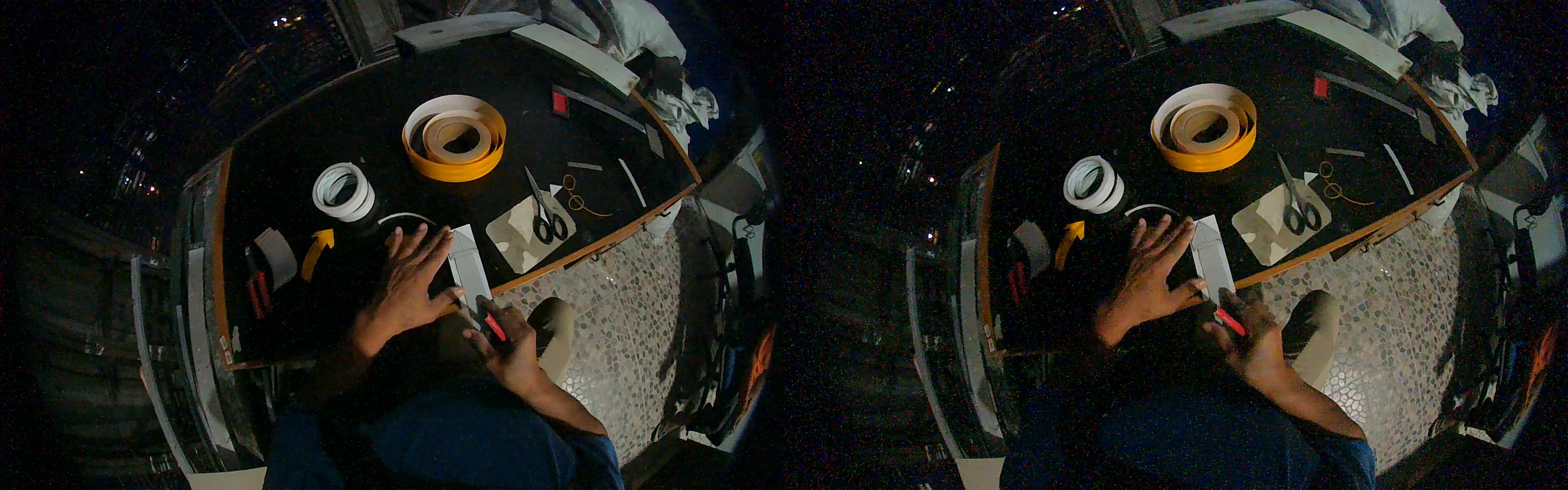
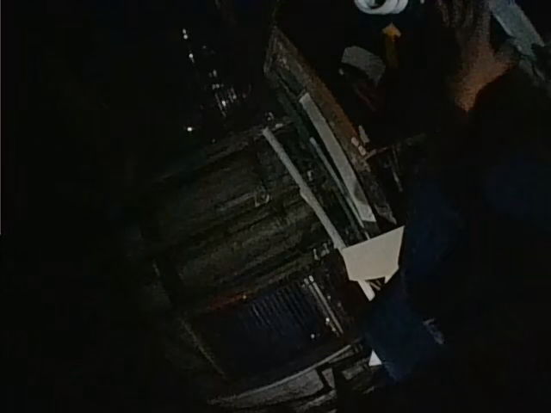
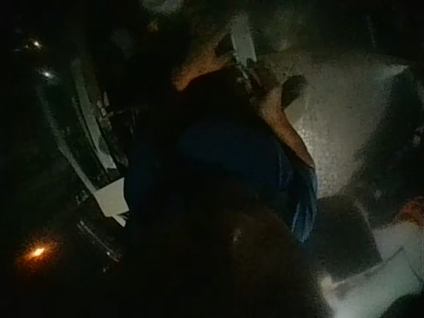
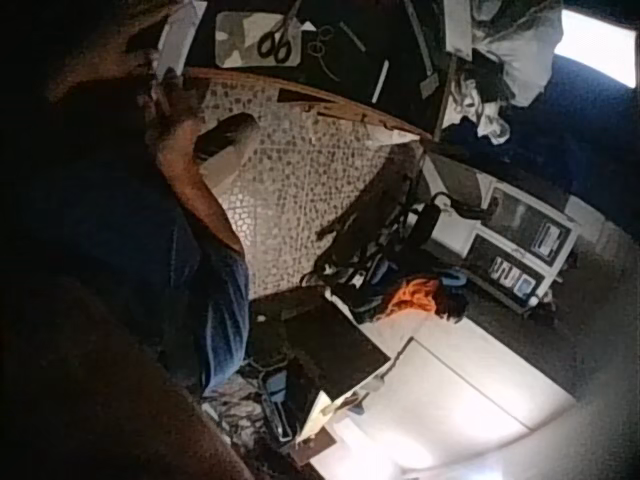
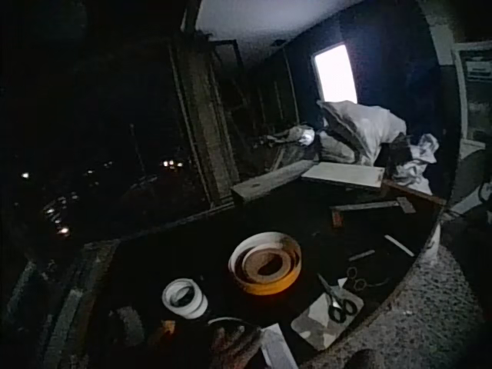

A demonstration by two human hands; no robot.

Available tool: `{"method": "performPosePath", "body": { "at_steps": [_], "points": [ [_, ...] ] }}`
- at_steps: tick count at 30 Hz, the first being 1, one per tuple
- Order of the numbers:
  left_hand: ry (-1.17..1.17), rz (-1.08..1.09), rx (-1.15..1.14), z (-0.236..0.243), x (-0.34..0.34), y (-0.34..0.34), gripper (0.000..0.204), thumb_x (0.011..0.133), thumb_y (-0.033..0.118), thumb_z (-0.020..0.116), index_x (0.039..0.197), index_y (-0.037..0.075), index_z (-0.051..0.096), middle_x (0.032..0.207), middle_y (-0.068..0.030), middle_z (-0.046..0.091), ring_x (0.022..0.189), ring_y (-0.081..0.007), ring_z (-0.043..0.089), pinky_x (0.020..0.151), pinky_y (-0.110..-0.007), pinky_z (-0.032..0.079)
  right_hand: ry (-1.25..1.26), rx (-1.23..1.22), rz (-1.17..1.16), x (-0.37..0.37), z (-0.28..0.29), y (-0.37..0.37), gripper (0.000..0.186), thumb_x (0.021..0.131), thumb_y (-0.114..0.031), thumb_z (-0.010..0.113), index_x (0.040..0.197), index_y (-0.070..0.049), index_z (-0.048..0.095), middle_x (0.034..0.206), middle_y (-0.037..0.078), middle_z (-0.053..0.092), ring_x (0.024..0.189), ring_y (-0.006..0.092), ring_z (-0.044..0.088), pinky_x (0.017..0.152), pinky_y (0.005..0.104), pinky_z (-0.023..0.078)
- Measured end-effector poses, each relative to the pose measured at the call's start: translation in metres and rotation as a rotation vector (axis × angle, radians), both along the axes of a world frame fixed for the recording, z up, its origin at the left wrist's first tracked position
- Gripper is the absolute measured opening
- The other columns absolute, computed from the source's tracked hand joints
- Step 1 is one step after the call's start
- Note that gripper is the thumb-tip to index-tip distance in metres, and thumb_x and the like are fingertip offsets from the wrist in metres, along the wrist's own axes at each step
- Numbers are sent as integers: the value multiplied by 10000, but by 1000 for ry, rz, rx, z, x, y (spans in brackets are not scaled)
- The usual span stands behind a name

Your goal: The person uses scissors to cut a shape out of a piece of white material.

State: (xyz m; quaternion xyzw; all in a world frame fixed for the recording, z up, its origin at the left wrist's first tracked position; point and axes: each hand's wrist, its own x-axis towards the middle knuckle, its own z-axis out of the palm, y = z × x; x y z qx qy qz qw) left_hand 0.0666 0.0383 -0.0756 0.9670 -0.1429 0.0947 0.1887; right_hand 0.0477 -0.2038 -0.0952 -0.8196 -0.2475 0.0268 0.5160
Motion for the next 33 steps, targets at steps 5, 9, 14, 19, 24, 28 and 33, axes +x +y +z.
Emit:
{"method": "performPosePath", "body": {
  "at_steps": [5,9,14,19,24,28,33],
  "points": [
    [102,46,-16,14,5,-3,977,911,479,706,1603,-19,228,1593,-243,415,1499,-475,318,1248,-645,56,-21,-34,4,9,11,3,495,867,-93,775,1333,-2,632,1051,231,683,918,403,711,780,417,585],
    [95,52,-8,14,20,5,1045,893,491,731,1603,-43,179,1565,-262,443,1483,-487,337,1243,-651,69,-39,-68,34,24,19,5,478,878,-83,731,1342,-26,633,1091,239,686,941,419,719,784,436,593],
    [17,45,-99,2,24,11,1103,872,545,741,1599,-53,168,1541,-284,457,1470,-497,350,1238,-657,76,-9,-187,72,37,23,7,545,828,-68,738,1363,-79,632,1133,226,680,933,425,715,781,447,597],
    [15,45,-169,1,28,14,1073,871,589,722,1602,-11,216,1547,-269,457,1469,-504,346,1236,-663,75,-113,-355,80,36,24,7,618,813,-153,766,1408,-115,601,1122,208,681,860,428,720,734,471,600],
    [-3,14,14,-11,26,17,830,877,623,695,1468,61,544,1584,-195,437,1495,-474,317,1228,-682,77,-137,-346,85,34,14,4,628,836,-243,775,1428,-147,587,1101,209,681,795,421,722,677,496,594],
    [-32,44,-24,-13,28,16,817,810,579,792,1420,72,593,1568,-172,473,1473,-476,361,1201,-698,144,-85,-374,87,38,20,3,663,824,-234,784,1446,-155,569,1080,206,685,813,421,721,671,487,594],
    [15,67,-127,-1,27,13,1044,831,565,779,1568,-7,310,1567,-250,431,1489,-462,336,1221,-679,118,-74,-351,91,35,9,-3,683,807,-166,777,1453,-137,555,1150,224,686,898,426,719,738,476,604]
  ]
}}
